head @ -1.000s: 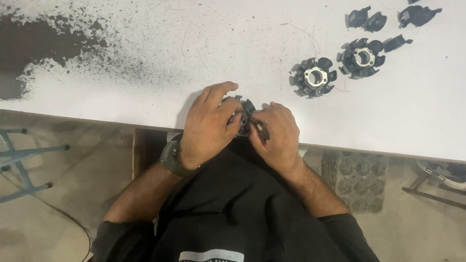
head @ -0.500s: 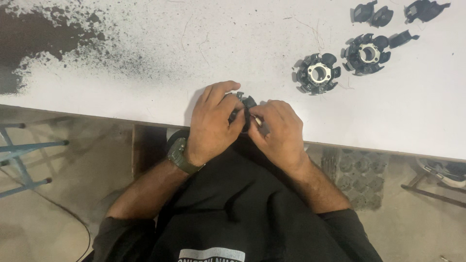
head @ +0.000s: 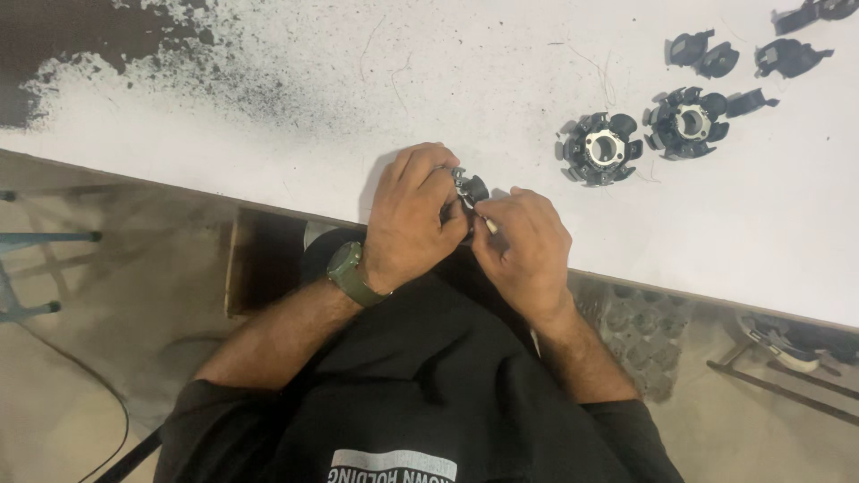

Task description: The person sits at a white worktable and assembles small black plastic rotor-like housings one at a time, pressing a small light-colored insert into each housing by hand and placing the finished assembly in a growing pile on the table.

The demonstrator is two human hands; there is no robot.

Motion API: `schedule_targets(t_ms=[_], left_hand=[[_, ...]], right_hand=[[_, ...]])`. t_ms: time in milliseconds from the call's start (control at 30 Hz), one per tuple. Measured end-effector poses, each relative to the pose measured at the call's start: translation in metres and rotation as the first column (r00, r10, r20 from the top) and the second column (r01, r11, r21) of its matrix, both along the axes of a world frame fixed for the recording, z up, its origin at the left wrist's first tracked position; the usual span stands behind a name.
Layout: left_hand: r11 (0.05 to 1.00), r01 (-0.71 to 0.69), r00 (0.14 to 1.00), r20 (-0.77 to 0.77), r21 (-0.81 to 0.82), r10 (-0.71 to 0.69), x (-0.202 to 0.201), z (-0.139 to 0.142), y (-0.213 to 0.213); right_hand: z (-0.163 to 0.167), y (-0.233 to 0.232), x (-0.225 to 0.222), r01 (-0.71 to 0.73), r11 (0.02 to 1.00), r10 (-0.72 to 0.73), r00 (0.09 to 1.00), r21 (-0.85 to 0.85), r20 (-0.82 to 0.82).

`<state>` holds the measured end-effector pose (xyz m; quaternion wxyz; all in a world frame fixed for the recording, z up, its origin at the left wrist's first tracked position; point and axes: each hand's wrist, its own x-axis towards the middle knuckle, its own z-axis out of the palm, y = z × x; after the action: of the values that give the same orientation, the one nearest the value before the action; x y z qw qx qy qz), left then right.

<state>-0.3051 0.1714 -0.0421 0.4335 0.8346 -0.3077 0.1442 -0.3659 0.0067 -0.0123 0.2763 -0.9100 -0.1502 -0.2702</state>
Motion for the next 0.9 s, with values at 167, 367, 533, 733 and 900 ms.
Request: schedule_targets(t_ms=[167,367,533,733,900], left_hand=[[1.0,0.011,1.0,-0.018,-0.011,-0.011,-0.001,0.002,0.003],[0.998,-0.008,1.0,-0.017,-0.065,0.007,0.002,0.025,0.017],[0.986,0.094,0.993,0.059,0.14,-0.103,0.014,0.035,0.026],[0.973,0.087,0.991,0.081,0.212,-0.107,0.017,0.038,0.02],[0.923,0.157,0.962,0.156,0.353,-0.223,0.019,0.044,0.023]], right_hand=[[0.007,0.003,-0.002,0.0,1.0,-0.002,0.997,-0.028,-0.081],[0.007,-0.001,-0.003,-0.001,0.997,0.005,0.998,0.078,-0.056],[-0.001,-0.003,-0.001,0.056,0.982,-0.051,0.998,0.18,-0.03],[-0.009,-0.002,0.0,0.046,0.987,-0.043,0.999,0.155,-0.024],[-0.009,-0.007,0.005,0.049,0.986,-0.037,0.996,0.161,-0.079]])
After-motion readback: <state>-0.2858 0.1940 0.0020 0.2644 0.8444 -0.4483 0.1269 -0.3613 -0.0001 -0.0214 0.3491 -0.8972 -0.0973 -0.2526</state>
